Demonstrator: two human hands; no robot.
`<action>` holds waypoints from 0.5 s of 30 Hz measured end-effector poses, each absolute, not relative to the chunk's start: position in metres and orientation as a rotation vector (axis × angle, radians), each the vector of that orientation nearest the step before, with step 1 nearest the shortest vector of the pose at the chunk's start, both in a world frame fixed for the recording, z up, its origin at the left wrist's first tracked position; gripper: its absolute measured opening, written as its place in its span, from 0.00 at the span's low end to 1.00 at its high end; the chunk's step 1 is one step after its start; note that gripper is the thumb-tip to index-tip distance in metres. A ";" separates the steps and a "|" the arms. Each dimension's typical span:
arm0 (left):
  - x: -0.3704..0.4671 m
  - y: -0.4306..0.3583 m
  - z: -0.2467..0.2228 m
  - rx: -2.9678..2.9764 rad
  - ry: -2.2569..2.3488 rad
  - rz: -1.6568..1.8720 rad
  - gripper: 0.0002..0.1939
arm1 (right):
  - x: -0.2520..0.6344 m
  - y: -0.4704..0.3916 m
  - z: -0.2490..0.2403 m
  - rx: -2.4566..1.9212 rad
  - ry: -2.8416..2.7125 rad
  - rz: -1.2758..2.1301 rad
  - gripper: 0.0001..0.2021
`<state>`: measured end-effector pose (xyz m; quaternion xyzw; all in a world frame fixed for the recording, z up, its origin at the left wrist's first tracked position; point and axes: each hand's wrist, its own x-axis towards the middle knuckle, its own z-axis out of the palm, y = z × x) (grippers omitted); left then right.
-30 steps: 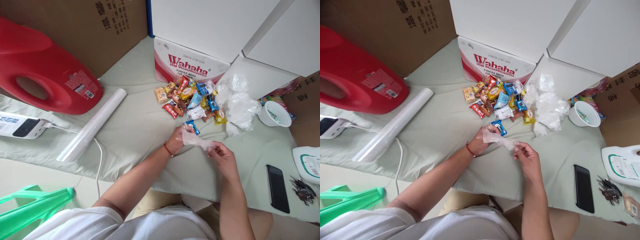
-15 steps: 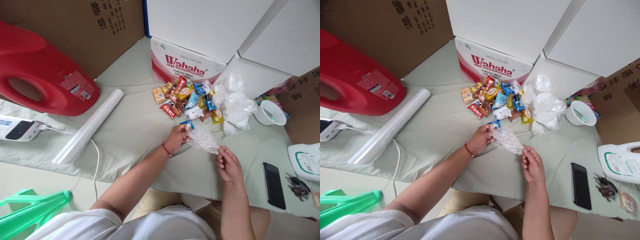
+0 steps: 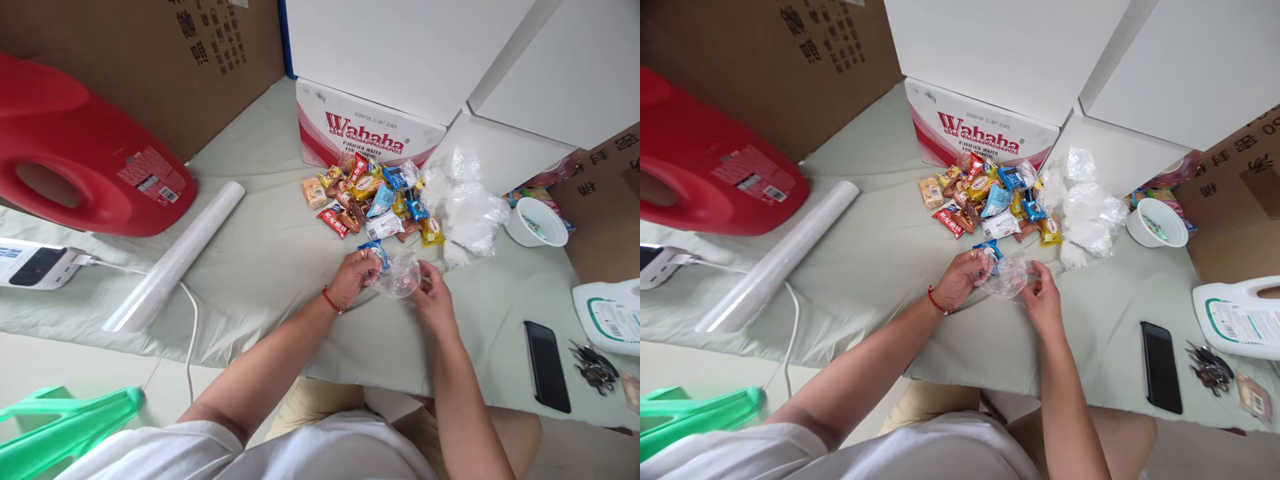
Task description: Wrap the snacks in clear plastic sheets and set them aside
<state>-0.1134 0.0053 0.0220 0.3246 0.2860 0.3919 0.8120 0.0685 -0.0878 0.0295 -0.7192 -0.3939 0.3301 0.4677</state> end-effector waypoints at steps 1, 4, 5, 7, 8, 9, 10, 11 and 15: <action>-0.113 0.005 0.023 0.707 0.629 0.841 0.20 | 0.069 -0.082 0.028 -1.737 -0.963 0.873 0.26; -0.111 0.005 0.023 0.738 0.685 0.870 0.26 | 0.074 -0.079 0.030 -1.680 -0.882 0.848 0.18; -0.110 0.005 0.022 0.746 0.695 0.885 0.28 | 0.077 -0.082 0.033 -1.664 -0.830 0.803 0.18; -0.108 0.006 0.021 0.764 0.710 0.919 0.29 | 0.086 -0.092 0.040 -1.622 -0.720 0.743 0.18; -0.108 0.006 0.020 0.768 0.721 0.936 0.30 | 0.090 -0.098 0.044 -1.603 -0.670 0.729 0.19; -0.107 0.006 0.018 0.769 0.735 0.950 0.30 | 0.095 -0.105 0.047 -1.589 -0.628 0.715 0.19; -0.107 0.007 0.017 0.764 0.750 0.964 0.30 | 0.101 -0.112 0.050 -1.581 -0.592 0.696 0.20; -0.107 0.007 0.017 0.755 0.763 0.977 0.31 | 0.106 -0.119 0.051 -1.576 -0.560 0.674 0.20; -0.107 0.008 0.016 0.704 0.790 0.999 0.31 | 0.135 -0.143 0.042 -1.629 -0.443 0.613 0.24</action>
